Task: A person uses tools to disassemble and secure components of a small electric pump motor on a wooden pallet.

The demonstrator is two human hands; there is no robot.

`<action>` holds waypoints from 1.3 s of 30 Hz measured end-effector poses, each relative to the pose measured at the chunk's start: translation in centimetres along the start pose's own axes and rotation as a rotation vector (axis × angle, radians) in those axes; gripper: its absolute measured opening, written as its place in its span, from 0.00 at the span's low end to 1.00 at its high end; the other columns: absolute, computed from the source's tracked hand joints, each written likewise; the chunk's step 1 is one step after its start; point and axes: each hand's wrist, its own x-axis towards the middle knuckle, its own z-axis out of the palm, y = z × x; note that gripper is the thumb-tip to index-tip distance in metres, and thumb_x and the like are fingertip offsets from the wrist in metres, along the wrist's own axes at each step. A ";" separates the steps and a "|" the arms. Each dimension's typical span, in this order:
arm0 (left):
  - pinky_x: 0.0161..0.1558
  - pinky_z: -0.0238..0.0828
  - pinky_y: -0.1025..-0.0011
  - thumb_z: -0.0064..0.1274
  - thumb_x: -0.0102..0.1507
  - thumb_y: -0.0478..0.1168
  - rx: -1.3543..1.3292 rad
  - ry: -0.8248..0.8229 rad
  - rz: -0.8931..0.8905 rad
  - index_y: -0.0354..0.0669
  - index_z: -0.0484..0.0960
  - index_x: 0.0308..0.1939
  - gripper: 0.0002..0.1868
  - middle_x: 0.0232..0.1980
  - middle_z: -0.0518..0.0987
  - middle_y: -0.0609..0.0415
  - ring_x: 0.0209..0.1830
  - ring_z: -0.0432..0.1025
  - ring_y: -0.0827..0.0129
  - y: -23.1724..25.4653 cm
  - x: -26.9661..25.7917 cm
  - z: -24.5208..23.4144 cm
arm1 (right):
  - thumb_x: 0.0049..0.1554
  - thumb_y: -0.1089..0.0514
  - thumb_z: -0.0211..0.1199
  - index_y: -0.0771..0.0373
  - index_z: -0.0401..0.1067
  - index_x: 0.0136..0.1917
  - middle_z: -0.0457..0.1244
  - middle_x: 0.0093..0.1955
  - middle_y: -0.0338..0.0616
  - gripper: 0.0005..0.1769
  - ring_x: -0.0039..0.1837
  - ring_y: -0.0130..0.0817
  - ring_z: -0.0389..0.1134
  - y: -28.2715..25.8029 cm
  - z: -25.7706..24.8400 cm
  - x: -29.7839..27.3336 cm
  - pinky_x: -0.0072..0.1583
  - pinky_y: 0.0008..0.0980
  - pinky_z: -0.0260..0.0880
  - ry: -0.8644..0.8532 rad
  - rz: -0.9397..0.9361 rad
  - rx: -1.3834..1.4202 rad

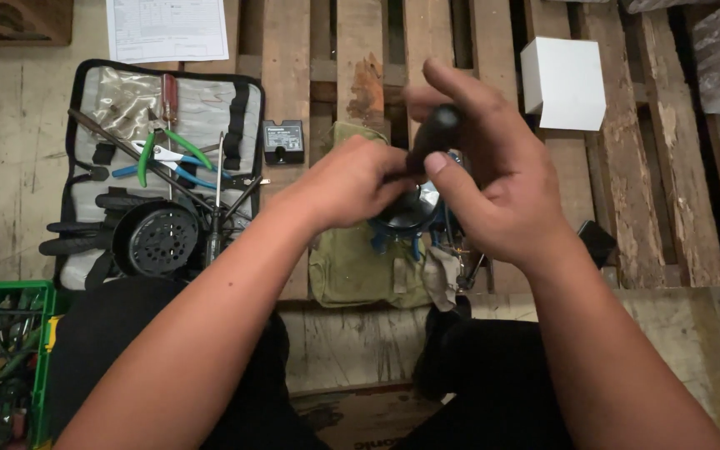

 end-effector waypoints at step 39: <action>0.34 0.68 0.69 0.68 0.58 0.40 -0.167 0.199 0.050 0.48 0.81 0.31 0.08 0.31 0.81 0.59 0.31 0.75 0.70 -0.9 0.2 1.1 | 0.61 0.67 0.71 0.65 0.63 0.72 0.60 0.67 0.54 0.30 0.65 0.41 0.68 0.1 0.3 0.5 0.69 0.34 0.74 0.074 0.094 -0.205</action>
